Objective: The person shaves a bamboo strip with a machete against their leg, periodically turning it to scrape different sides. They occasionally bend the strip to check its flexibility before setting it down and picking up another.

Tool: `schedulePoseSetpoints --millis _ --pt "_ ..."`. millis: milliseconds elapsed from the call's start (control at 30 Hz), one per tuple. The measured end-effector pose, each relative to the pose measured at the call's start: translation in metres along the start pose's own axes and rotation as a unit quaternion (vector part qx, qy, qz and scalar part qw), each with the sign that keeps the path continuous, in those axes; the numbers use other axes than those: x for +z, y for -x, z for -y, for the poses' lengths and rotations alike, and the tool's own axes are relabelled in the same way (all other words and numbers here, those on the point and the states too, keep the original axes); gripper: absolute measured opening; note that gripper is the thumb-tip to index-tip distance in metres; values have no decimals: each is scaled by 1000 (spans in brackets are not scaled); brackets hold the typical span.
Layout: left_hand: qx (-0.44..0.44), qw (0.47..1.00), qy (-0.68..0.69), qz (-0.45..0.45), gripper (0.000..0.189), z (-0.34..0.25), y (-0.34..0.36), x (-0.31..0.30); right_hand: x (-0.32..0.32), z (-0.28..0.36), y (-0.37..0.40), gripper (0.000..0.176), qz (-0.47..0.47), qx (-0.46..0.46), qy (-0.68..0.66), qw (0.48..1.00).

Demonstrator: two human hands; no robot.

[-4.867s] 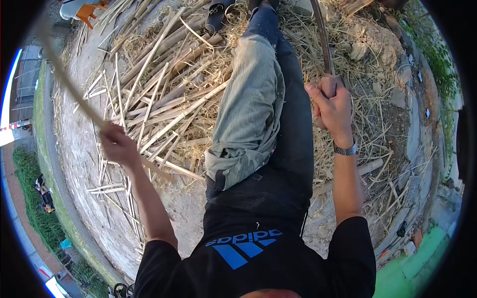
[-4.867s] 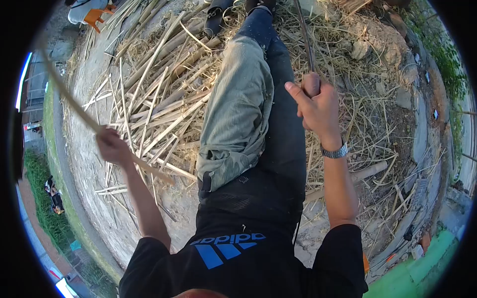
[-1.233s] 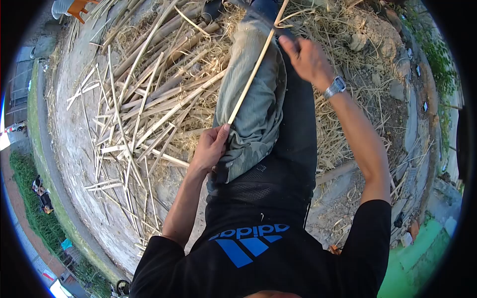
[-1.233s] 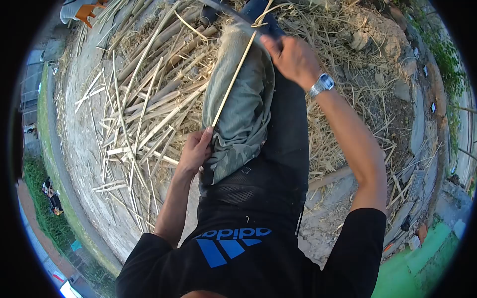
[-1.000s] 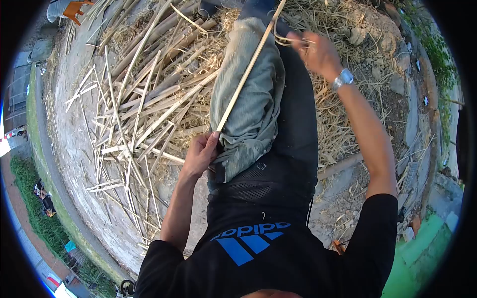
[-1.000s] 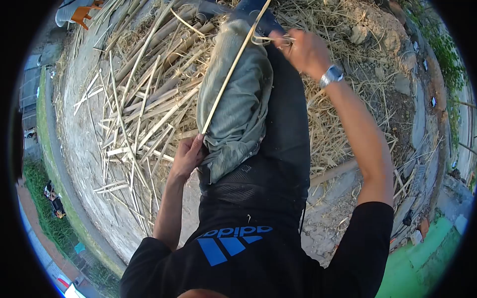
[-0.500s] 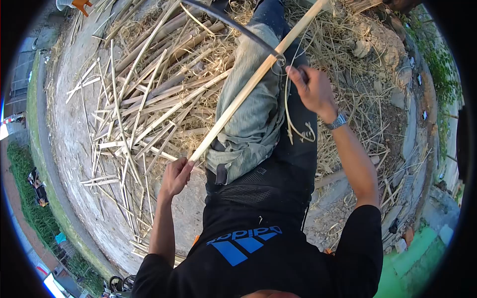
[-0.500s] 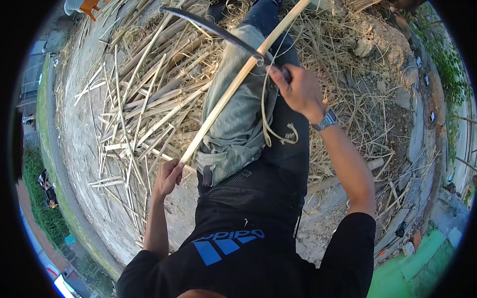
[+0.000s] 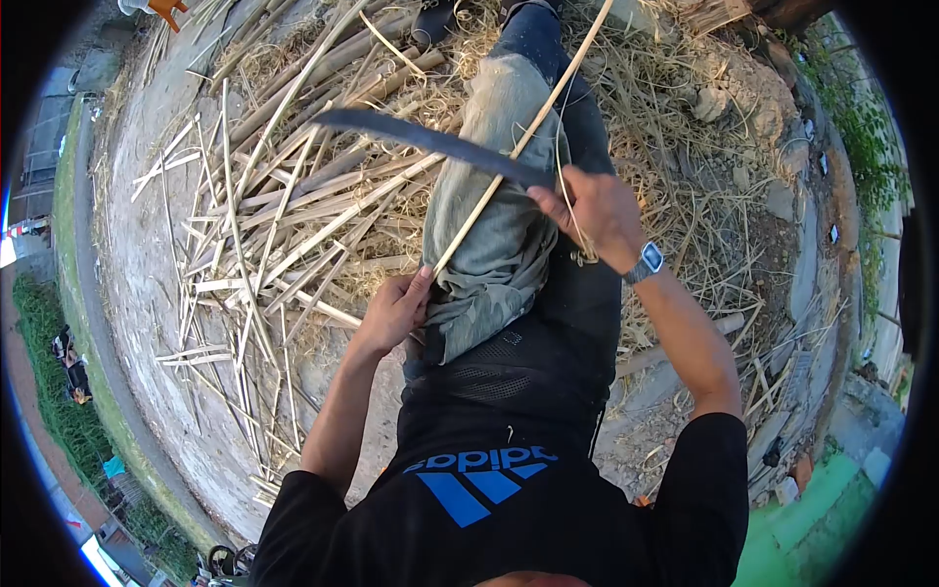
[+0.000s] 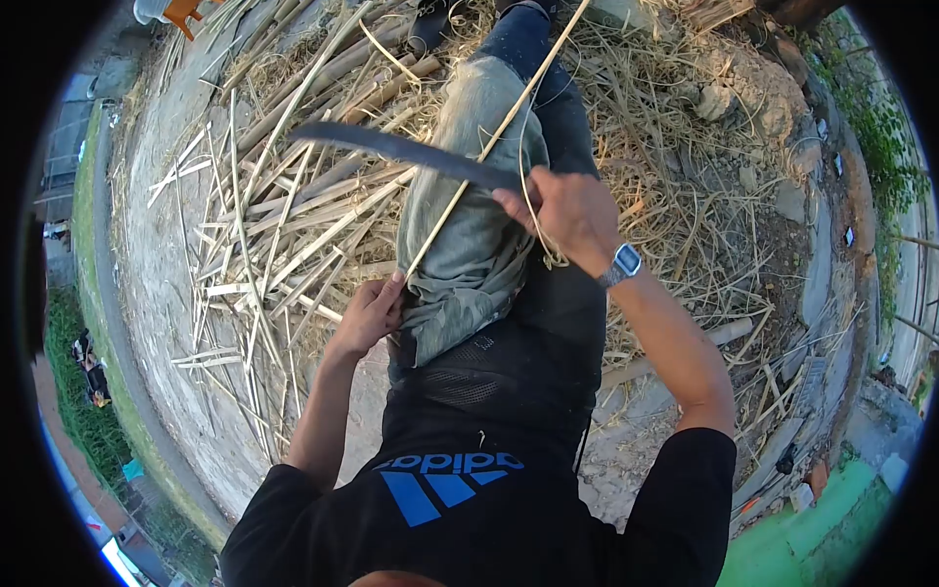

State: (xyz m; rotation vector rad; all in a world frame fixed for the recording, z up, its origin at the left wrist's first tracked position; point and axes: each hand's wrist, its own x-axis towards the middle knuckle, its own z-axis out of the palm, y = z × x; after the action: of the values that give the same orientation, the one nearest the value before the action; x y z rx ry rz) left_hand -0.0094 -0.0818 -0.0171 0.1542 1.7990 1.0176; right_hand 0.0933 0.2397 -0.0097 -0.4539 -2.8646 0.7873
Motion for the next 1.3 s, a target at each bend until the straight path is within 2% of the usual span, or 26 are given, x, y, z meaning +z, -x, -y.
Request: schedulePoseSetpoints --millis 67,100,133,200,267,300,333,400,433,467,500,533,600,667,700,733,800,867,900,967,1000,1033,1100,1167,1233,1300 --pt "-21 994 108 17 58 3 1 3 -5 -37 -28 69 -13 115 25 993" --pt "-13 994 103 25 56 1 1 4 -7 -54 -43 69 -13 118 26 993" --pt "-12 994 103 27 56 2 -1 7 -9 -70 -59 72 -56 130 27 990" --pt "1 997 69 22 56 4 -6 8 -12 -67 -63 74 -106 142 27 984" --pt "13 998 62 11 55 3 -8 8 -8 -25 -38 75 -52 80 -2 995" --pt "14 998 59 0 55 7 -7 9 0 -17 -25 74 9 31 0 999" --pt "6 998 59 1 55 10 -5 10 3 -21 -22 74 16 35 -4 999" --pt "47 998 27 -20 52 15 0 11 3 -39 -21 72 -17 -30 49 998" --pt "33 997 62 -9 49 15 0 11 1 -60 -33 70 -35 19 63 997" --pt "33 998 62 -7 49 16 4 11 0 -87 -50 73 -98 33 18 994" --pt "26 998 62 1 48 13 4 10 -11 -111 -69 77 -63 125 113 984" --pt "24 998 61 9 47 7 2 10 -23 -122 -87 81 -110 122 147 975" --pt "11 998 61 28 48 -3 1 1 -30 -110 -82 81 -61 191 76 977" --pt "-46 981 148 113 51 10 -1 -16 -17 -81 -59 70 -131 71 91 985" --pt "-50 980 156 113 52 15 2 -21 -16 -59 -47 65 -61 58 80 993" --pt "-47 981 150 115 52 24 5 -30 -8 -50 -34 65 -86 -23 46 995" --pt "-62 977 158 130 51 48 16 -51 -9 -69 -37 72 -81 -51 88 992" --pt "-79 972 183 127 51 59 33 -63 -31 -132 -71 82 -102 139 94 981" --pt "-72 978 150 124 49 61 39 -69 -52 -172 -94 84 -114 284 80 949" --pt "-83 987 98 92 46 85 50 -91 -90 -277 -115 87 -110 460 19 881" --pt "-66 988 100 101 44 95 58 -103 -97 -311 -109 85 -182 548 -59 815" --pt "-65 990 86 86 46 89 64 -103 -102 -334 -96 82 -229 575 -189 763" --pt "-83 990 88 68 47 92 81 -95 -103 -328 -67 75 -388 560 -345 646" --pt "-30 999 28 28 45 97 67 -91 -92 -326 -39 65 -462 483 -470 576" --pt "69 984 -120 -112 45 87 49 -87 -82 -299 -3 54 -426 423 -537 592" --pt "136 930 -203 -275 36 57 34 -90 -64 -270 26 43 -394 401 -568 601"
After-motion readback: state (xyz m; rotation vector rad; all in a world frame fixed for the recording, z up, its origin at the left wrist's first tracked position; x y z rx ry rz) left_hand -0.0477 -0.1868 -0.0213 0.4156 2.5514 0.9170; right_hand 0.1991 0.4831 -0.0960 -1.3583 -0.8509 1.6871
